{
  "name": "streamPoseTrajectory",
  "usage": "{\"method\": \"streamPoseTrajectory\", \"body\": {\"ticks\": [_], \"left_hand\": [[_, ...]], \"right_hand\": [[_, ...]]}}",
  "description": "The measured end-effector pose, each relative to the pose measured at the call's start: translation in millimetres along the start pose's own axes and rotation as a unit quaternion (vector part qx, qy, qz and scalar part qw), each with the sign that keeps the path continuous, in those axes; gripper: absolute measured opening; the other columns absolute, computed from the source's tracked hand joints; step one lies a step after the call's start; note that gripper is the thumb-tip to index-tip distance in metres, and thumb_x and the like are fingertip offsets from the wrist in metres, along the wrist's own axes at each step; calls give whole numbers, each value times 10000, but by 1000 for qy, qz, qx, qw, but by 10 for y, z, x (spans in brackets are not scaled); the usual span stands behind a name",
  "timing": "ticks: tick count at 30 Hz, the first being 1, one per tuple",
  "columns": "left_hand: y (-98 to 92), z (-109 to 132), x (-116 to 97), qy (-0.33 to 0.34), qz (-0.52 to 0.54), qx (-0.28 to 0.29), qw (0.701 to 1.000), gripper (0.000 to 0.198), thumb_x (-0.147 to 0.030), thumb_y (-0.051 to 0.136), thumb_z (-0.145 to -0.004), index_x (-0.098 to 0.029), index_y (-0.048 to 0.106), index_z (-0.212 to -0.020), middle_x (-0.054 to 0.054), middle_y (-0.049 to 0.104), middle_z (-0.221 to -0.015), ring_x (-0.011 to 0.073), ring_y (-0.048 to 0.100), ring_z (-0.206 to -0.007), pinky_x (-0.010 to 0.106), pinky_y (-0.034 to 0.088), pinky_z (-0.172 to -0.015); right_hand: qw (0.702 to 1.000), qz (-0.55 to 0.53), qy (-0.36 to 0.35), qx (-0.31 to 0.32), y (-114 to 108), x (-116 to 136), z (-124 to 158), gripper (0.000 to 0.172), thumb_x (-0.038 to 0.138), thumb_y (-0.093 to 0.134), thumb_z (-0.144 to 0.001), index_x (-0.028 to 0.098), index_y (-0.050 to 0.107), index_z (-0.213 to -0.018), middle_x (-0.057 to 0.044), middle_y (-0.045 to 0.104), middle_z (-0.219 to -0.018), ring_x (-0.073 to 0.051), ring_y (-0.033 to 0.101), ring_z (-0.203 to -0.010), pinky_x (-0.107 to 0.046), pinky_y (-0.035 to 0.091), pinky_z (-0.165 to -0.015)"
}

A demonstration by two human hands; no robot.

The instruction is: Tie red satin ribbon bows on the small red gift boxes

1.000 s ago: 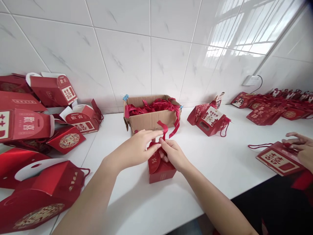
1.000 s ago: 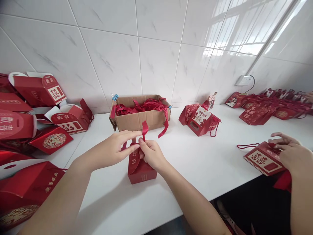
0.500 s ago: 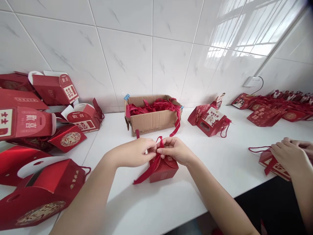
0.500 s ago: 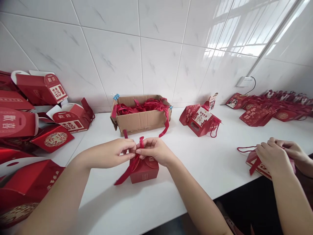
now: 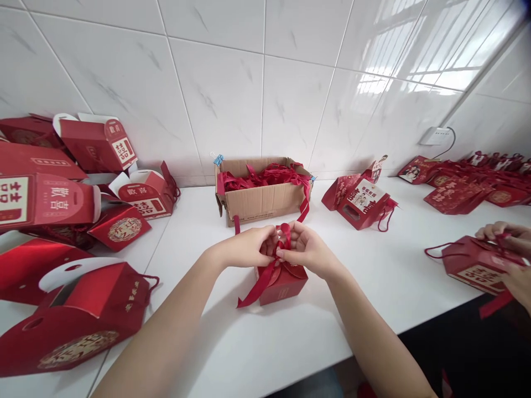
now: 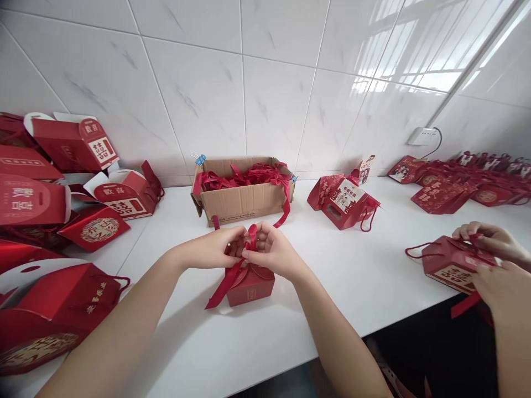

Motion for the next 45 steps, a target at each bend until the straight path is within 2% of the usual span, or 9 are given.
{"method": "streamPoseTrajectory", "body": {"ticks": [3, 6, 10, 16, 21, 30, 33, 38, 45], "left_hand": [[11, -14, 4, 20, -10, 15, 1000, 213, -187, 521, -642, -212, 461, -845, -10, 505, -721, 146, 481, -620, 245, 363, -493], [18, -20, 6, 32, -32, 25, 999, 188, -169, 513, -636, -203, 493, -819, -16, 478, -695, 134, 447, -600, 243, 343, -489], [-3, -14, 5, 35, -24, 35, 999, 161, -169, 506, -667, -197, 512, -825, -15, 486, -732, 134, 454, -639, 246, 363, -531], [-65, -2, 8, -10, 73, 29, 997, 199, -358, 516, -786, -182, 558, -871, 13, 571, -841, 153, 544, -762, 270, 447, -667], [-84, -21, 22, -40, 89, -19, 995, 273, -422, 648, -712, -168, 583, -785, 15, 616, -772, 145, 575, -682, 264, 443, -603], [-74, -36, 45, -43, 227, -8, 973, 277, -409, 631, -767, -155, 519, -762, -12, 574, -765, 108, 590, -696, 284, 493, -690], [-66, -39, 24, -39, 229, -30, 972, 238, -375, 578, -815, -166, 473, -775, -33, 531, -736, 82, 558, -639, 228, 456, -593], [-110, -14, -6, -78, 222, -87, 968, 169, -330, 530, -837, -197, 427, -830, -69, 411, -621, 52, 424, -498, 181, 250, -428], [-119, 27, -67, -31, 227, -58, 972, 256, -238, 618, -752, -204, 374, -822, -66, 450, -672, 59, 438, -568, 178, 283, -483]], "right_hand": [[977, 195, -86, -16, 2, 69, 51, 122, 128, 578, -744, 217, 507, -786, 5, 583, -775, -138, 573, -705, -271, 471, -620], [908, 364, -197, -66, -4, 56, 73, 156, 70, 498, -737, 216, 508, -687, -12, 554, -728, -146, 522, -672, -286, 441, -607], [864, 388, -283, -153, -2, -41, 59, 177, 80, 476, -760, 230, 533, -684, -48, 573, -797, -165, 544, -722, -309, 458, -626], [881, 329, -262, -215, 5, -134, 54, 122, 185, 580, -764, 231, 549, -656, -27, 531, -728, -151, 526, -655, -275, 453, -522], [897, 306, -233, -219, 0, -153, 62, 155, 174, 595, -750, 230, 528, -622, 5, 508, -625, -132, 473, -571, -261, 436, -492], [905, 314, -212, -195, 4, -165, 67, 110, 157, 583, -759, 231, 536, -693, -4, 524, -676, -143, 492, -621, -258, 459, -491], [902, 320, -210, -202, 2, -170, 66, 124, 126, 566, -745, 231, 525, -694, 0, 525, -676, -141, 489, -626, -252, 464, -493], [899, 332, -201, -201, 1, -177, 65, 109, 137, 570, -752, 221, 522, -702, 1, 533, -672, -139, 504, -637, -254, 478, -520], [893, 334, -220, -207, -8, -174, 60, 102, 182, 579, -774, 206, 523, -692, 6, 527, -641, -123, 496, -596, -243, 487, -509]]}}
Point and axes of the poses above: each hand's wrist, its own z-axis away from the middle knuckle, its own y-axis out of the palm, x = y × z, the point moved 2 cm from there along -z, towards the middle knuckle
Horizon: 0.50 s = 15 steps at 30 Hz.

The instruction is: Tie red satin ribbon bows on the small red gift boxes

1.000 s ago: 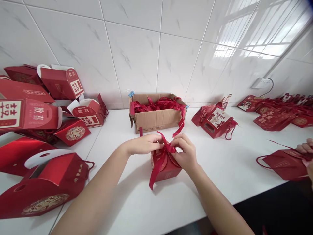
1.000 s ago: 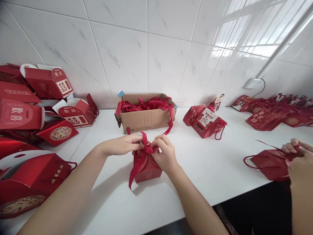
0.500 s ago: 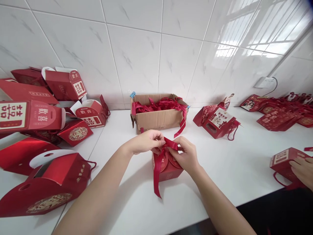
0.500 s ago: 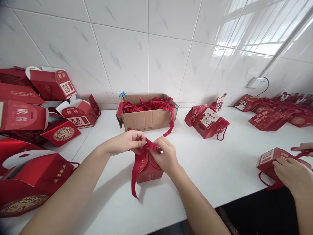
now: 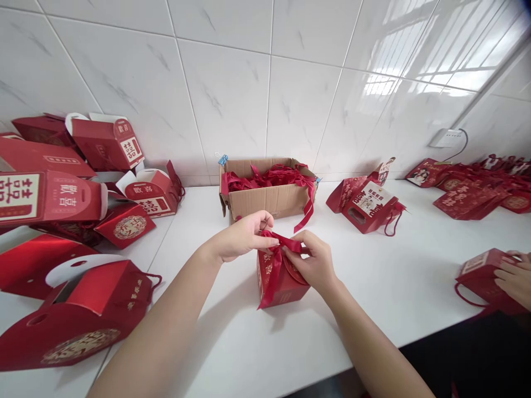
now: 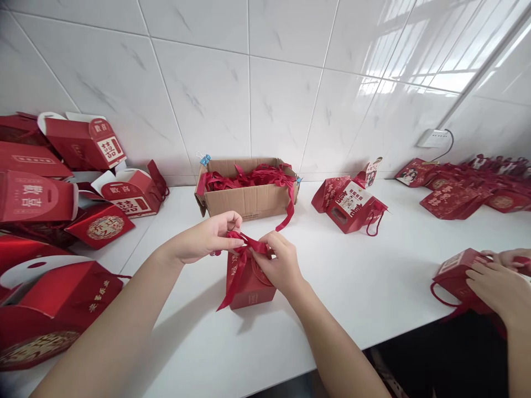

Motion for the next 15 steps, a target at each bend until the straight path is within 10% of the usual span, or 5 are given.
{"method": "streamPoseTrajectory", "body": {"ticks": [5, 10, 15], "left_hand": [[-20, 84, -14, 8, -117, 20, 993, 250, -167, 527, -730, -231, 447, -958, -43, 495, -739, 85, 442, -594, 203, 332, -519], [-132, 262, -53, -21, -371, -108, 922, 187, -177, 456, -724, -225, 547, -880, 5, 570, -781, 128, 470, -589, 244, 322, -501], [-118, 286, -122, -17, -302, -110, 947, 158, -257, 409, -798, -205, 550, -750, 3, 583, -709, 133, 490, -580, 255, 333, -515]], "right_hand": [[1000, 13, -3, -4, -6, 11, -3, 95, 184, 576, -773, 208, 522, -698, 4, 534, -645, -124, 507, -600, -241, 493, -520], [1000, 15, -5, -4, -17, 11, -3, 101, 206, 590, -779, 207, 525, -701, -5, 547, -655, -131, 521, -618, -249, 499, -543], [1000, 11, -8, -10, -21, 11, -5, 93, 167, 591, -762, 200, 530, -700, -10, 553, -657, -131, 518, -612, -246, 495, -533]]}}
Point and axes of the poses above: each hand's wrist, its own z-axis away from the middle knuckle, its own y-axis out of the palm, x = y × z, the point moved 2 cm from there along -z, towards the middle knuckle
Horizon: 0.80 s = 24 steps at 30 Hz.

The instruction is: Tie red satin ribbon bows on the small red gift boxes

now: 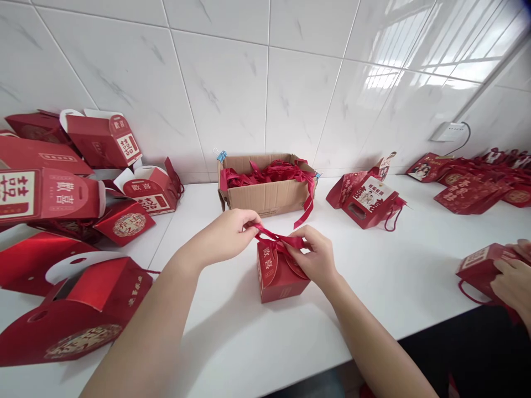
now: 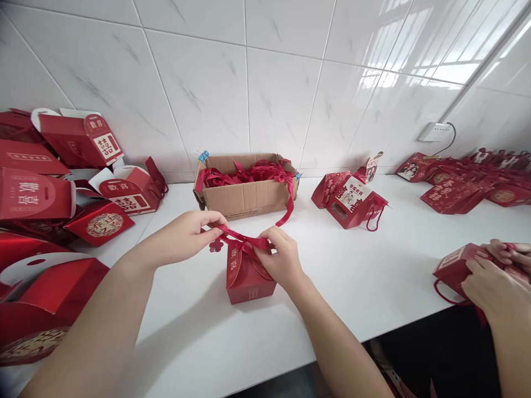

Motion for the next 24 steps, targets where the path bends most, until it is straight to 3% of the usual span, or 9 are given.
{"method": "streamPoseTrajectory", "body": {"ticks": [3, 6, 8, 11, 16, 20, 24], "left_hand": [[85, -83, -54, -2, 173, 23, 985, 137, -297, 433, -802, -197, 517, -762, 6, 586, -725, 137, 532, -633, 241, 349, -515], [181, -161, -90, -16, 260, 12, 966, 113, -295, 444, -789, -201, 500, -762, -34, 471, -555, 115, 473, -535, 218, 311, -459], [192, -169, -101, -4, 235, -29, 972, 100, -292, 475, -774, -202, 520, -768, -54, 411, -519, 95, 415, -476, 214, 302, -447], [126, -99, -98, 40, 140, -76, 986, 98, -299, 533, -754, -202, 523, -746, -42, 474, -598, 87, 429, -508, 217, 336, -483], [62, 42, -62, 52, -5, 26, 998, 314, -401, 556, -750, -195, 353, -629, -49, 385, -586, 86, 341, -505, 215, 279, -449], [118, 43, -82, 53, -61, 48, 996, 267, -382, 604, -694, -206, 404, -678, -28, 479, -674, 112, 436, -570, 222, 302, -451], [146, 37, -110, 10, -34, 59, 998, 322, -487, 550, -739, -209, 398, -680, -28, 448, -642, 110, 426, -522, 230, 271, -415]], "right_hand": [[1000, -4, 3, -5, -3, 2, 1, 96, 178, 600, -761, 201, 529, -701, -4, 540, -648, -128, 508, -607, -245, 498, -533], [1000, -10, 9, -8, -5, -4, 3, 94, 182, 586, -771, 205, 525, -704, 1, 529, -647, -126, 502, -608, -244, 503, -537], [1000, -11, 12, -9, -4, -10, 4, 98, 177, 584, -767, 207, 518, -701, 4, 523, -648, -126, 499, -611, -243, 504, -539], [1000, -8, 14, -8, -4, -9, 3, 103, 166, 581, -755, 210, 512, -692, 8, 521, -648, -126, 498, -613, -245, 502, -549], [998, -25, 50, -5, -50, -3, -14, 97, 210, 607, -745, 208, 520, -702, 15, 536, -645, -125, 511, -609, -246, 495, -565], [994, -38, 101, 2, -152, -37, -42, 84, 181, 599, -718, 208, 523, -740, 14, 577, -694, -128, 528, -630, -247, 477, -578], [985, -81, 152, -5, -239, -67, -59, 121, 168, 592, -716, 208, 485, -755, 19, 574, -694, -133, 553, -628, -248, 462, -563]]}}
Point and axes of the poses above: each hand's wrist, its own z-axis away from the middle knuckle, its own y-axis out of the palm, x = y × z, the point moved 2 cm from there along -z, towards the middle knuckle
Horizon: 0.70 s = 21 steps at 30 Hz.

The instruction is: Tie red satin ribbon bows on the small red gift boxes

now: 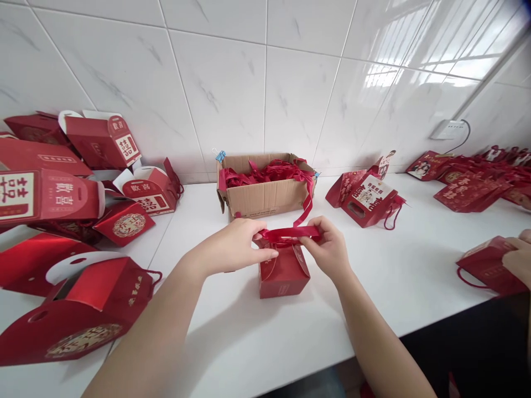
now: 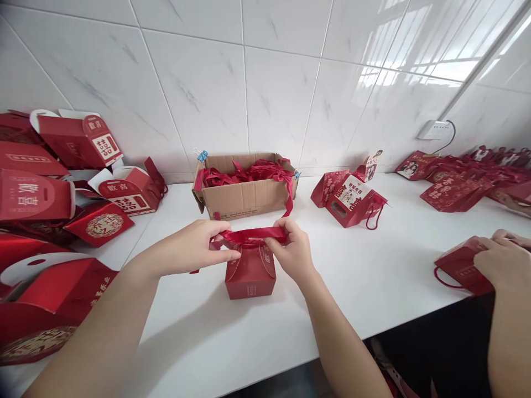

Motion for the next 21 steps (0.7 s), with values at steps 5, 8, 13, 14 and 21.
{"method": "streamPoseTrajectory", "body": {"ticks": [5, 8, 13, 14, 21], "left_hand": [[-33, 41, 1, 2, 37, 33, 999, 384, -515, 414, -818, -197, 357, -610, -22, 318, -569, 100, 288, -456, 257, 206, -410], [-59, 41, 54, 17, 19, 42, 999, 387, -488, 435, -810, -190, 350, -578, -14, 299, -565, 105, 248, -471, 271, 189, -433], [-99, 34, 149, -4, 11, 62, 998, 365, -478, 476, -782, -191, 407, -568, -4, 337, -570, 113, 255, -483, 274, 188, -443], [-106, 35, 160, -9, 8, 68, 998, 361, -477, 480, -779, -191, 410, -570, -3, 342, -572, 113, 256, -483, 273, 189, -443], [-134, 8, 211, -7, -6, 112, 994, 325, -441, 495, -766, -191, 399, -581, -8, 351, -585, 115, 266, -497, 266, 202, -455]], "right_hand": [[994, -89, 53, 34, 1, 20, 5, 186, 237, 587, -782, 219, 406, -739, 2, 637, -678, -178, 643, -695, -303, 507, -632], [995, -65, 67, 47, -3, 30, 12, 242, 288, 614, -784, 219, 391, -722, 5, 617, -651, -167, 620, -649, -301, 496, -606], [997, 39, 39, 53, -73, 29, 11, 320, 283, 603, -768, 220, 315, -642, 68, 374, -555, -91, 413, -496, -224, 364, -466], [997, 59, 28, 51, -90, 31, 9, 317, 268, 593, -765, 219, 308, -635, 71, 343, -553, -83, 370, -489, -215, 336, -456], [989, 127, 8, 75, -126, 18, -8, 279, 238, 556, -742, 218, 303, -625, 74, 314, -539, -82, 302, -487, -201, 287, -443]]}}
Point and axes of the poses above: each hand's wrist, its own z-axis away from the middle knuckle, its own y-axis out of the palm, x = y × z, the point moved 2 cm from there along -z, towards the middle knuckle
